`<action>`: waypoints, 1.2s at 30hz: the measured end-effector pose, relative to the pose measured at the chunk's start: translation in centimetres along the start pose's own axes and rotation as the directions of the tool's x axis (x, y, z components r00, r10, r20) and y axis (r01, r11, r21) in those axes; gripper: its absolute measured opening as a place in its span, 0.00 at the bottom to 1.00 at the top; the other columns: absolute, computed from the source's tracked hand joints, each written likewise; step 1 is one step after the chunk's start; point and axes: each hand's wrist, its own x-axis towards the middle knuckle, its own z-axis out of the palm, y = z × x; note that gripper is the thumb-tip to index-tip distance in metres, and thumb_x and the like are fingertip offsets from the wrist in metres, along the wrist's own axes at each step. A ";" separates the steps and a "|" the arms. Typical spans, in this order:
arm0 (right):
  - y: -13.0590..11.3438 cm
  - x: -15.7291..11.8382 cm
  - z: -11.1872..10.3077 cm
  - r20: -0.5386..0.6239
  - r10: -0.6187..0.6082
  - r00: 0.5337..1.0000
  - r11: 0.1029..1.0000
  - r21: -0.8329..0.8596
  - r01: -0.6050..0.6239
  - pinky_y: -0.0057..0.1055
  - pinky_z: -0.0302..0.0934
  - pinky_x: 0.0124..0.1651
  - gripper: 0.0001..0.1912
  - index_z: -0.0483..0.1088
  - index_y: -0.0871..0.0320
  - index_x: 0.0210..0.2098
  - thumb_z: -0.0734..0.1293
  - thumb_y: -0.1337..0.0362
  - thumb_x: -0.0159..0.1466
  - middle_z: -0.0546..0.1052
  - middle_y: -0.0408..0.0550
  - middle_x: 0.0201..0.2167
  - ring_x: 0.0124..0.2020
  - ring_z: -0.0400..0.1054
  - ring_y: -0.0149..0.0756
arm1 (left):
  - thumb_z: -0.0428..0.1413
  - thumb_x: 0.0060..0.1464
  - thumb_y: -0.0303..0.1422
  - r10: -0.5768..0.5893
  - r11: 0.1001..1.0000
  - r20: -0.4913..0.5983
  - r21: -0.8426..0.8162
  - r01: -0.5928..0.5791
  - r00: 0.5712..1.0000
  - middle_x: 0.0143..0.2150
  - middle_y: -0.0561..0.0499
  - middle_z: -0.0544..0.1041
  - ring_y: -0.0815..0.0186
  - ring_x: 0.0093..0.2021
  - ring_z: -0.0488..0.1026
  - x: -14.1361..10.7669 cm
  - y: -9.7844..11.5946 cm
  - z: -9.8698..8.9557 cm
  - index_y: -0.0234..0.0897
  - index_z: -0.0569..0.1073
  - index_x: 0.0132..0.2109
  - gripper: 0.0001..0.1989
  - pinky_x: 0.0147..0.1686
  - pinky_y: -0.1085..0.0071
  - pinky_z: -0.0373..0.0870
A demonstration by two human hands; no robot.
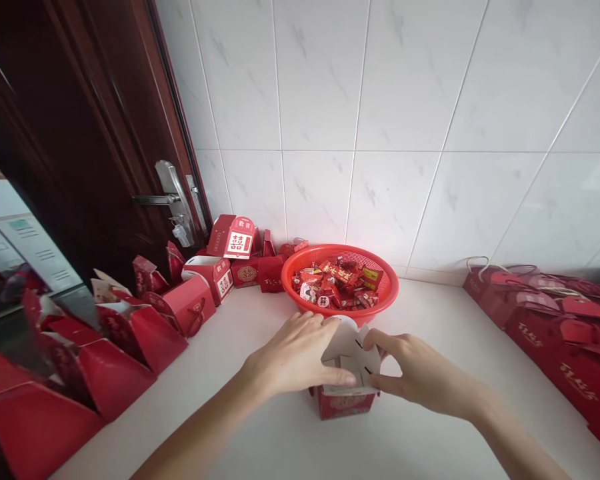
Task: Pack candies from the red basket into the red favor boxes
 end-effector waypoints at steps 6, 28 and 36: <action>-0.5 0.7 1.6 -0.019 -0.093 0.995 0.995 0.038 0.094 0.29 0.58 0.33 0.10 0.64 0.53 0.44 0.65 0.62 0.64 0.78 0.42 0.32 0.29 0.69 0.35 | 0.65 0.35 0.59 -0.035 0.999 -0.021 0.016 0.035 0.999 0.48 0.44 0.76 0.43 0.52 0.69 -0.1 -0.8 0.2 0.44 0.72 0.51 0.38 0.42 0.61 0.68; 5.7 12.2 -0.9 -0.535 0.151 0.832 0.973 0.230 -0.029 0.31 0.63 0.34 0.10 0.71 0.58 0.29 0.64 0.59 0.62 0.79 0.48 0.30 0.32 0.74 0.38 | 0.53 0.61 0.45 0.190 0.981 -0.131 -0.021 -0.194 0.973 0.50 0.47 0.73 0.58 0.44 0.75 -0.3 -0.9 -0.8 0.46 0.73 0.59 0.22 0.42 0.67 0.68; 4.8 11.9 -0.4 -0.467 0.236 0.852 0.967 0.027 -0.253 0.29 0.53 0.32 0.07 0.75 0.55 0.30 0.65 0.63 0.62 0.80 0.46 0.32 0.35 0.73 0.38 | 0.55 0.57 0.35 0.083 0.960 -0.382 -0.217 -0.176 0.921 0.46 0.45 0.80 0.60 0.43 0.77 7.0 -6.6 -2.5 0.36 0.79 0.49 0.16 0.45 0.67 0.72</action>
